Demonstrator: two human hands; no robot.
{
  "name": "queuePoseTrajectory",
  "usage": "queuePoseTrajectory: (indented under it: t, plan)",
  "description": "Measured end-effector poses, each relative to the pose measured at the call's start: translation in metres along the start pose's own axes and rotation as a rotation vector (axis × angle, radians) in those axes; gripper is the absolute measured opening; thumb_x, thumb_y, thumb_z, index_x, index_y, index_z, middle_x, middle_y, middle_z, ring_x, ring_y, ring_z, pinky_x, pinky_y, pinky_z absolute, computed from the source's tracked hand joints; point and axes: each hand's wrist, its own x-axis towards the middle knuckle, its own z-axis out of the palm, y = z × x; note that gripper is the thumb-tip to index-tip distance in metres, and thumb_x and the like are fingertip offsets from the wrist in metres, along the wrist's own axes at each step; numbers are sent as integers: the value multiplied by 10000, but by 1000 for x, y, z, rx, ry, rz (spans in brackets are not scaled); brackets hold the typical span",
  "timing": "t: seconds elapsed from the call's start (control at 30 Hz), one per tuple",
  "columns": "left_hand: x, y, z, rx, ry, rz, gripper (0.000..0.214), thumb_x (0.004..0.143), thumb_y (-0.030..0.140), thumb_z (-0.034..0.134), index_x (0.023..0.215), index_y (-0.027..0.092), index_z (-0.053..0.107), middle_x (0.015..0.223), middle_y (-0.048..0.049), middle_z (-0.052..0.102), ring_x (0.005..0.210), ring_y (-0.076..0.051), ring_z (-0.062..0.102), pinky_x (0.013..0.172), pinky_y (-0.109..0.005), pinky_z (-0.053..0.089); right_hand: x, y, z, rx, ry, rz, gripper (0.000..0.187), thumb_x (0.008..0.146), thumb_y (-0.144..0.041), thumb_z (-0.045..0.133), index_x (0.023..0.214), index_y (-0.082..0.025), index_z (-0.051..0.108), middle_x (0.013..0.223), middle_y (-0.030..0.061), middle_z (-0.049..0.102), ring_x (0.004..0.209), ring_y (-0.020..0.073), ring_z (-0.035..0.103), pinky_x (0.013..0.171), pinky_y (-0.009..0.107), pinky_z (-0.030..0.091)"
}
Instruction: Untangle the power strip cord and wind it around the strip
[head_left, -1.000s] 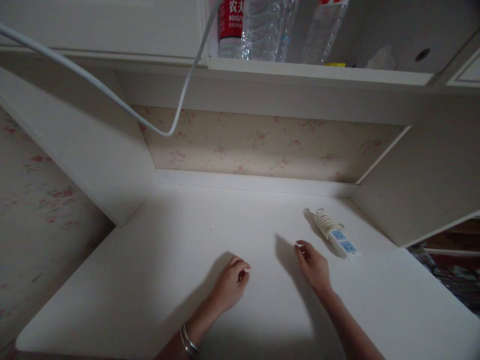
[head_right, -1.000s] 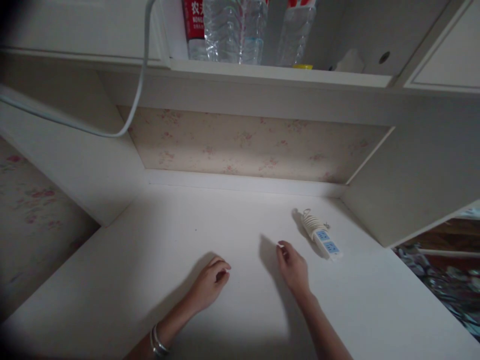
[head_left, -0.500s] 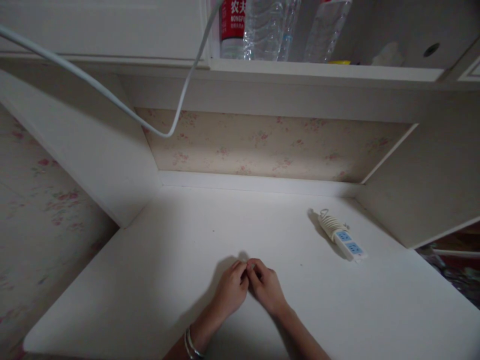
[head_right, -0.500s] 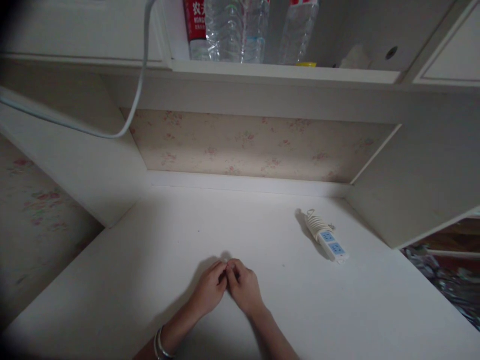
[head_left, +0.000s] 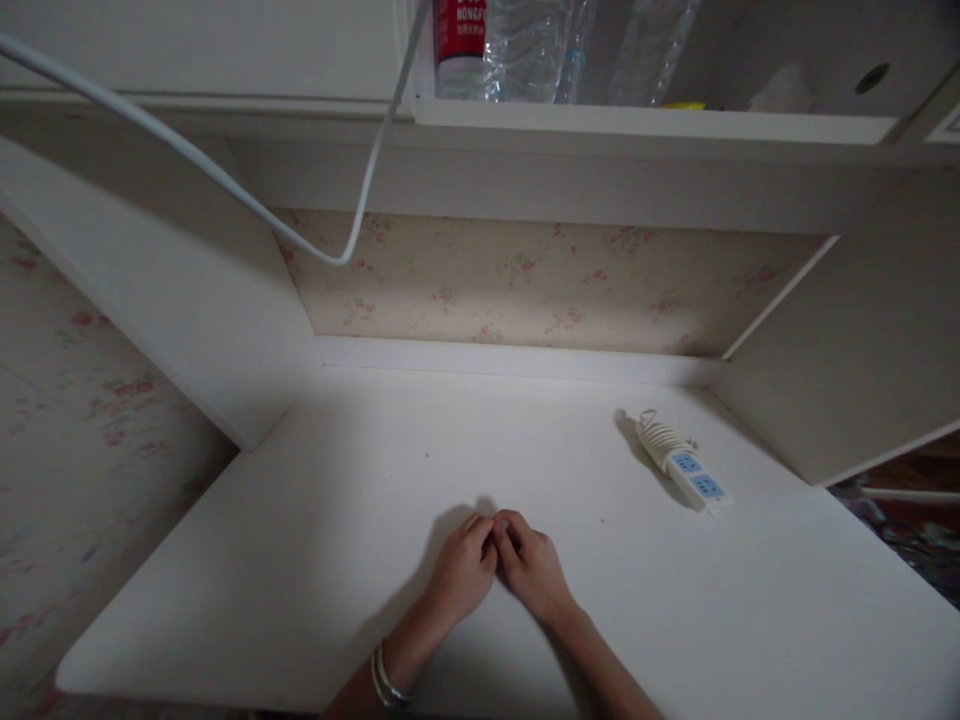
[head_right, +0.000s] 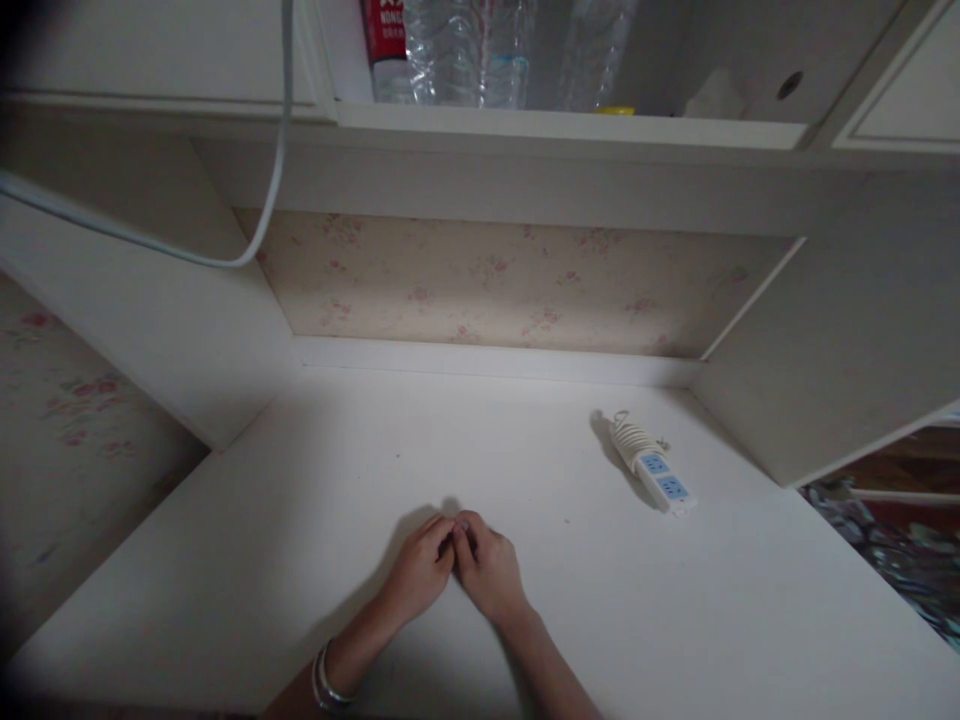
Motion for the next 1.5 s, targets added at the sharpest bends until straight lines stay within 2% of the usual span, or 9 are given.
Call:
queuePoseTrajectory:
  t: [0.13, 1.1, 1.5]
  plan:
    - [0, 0, 0, -13, -13, 5, 228, 848, 84, 403, 916, 186, 595, 929, -57, 618, 901, -182, 571, 834, -301, 453, 0, -2, 0, -2, -4, -7, 315, 958, -415, 346, 1040, -216, 576, 795, 30, 695, 657, 174, 646, 563, 229, 432]
    - [-1, 1, 0, -18, -8, -2, 242, 851, 84, 407, 941, 181, 610, 931, -65, 628, 895, -188, 581, 820, -309, 465, -2, -1, 2, -82, -14, -16, 310, 969, -392, 317, 1063, -218, 555, 802, 30, 692, 673, 181, 651, 585, 241, 437]
    - [0, 1, -1, -13, 4, 7, 251, 845, 80, 403, 926, 187, 615, 915, -62, 630, 883, -186, 585, 809, -301, 469, -2, -3, 3, -42, -6, 1, 310, 960, -395, 334, 1056, -217, 568, 771, 26, 681, 650, 181, 640, 576, 245, 431]
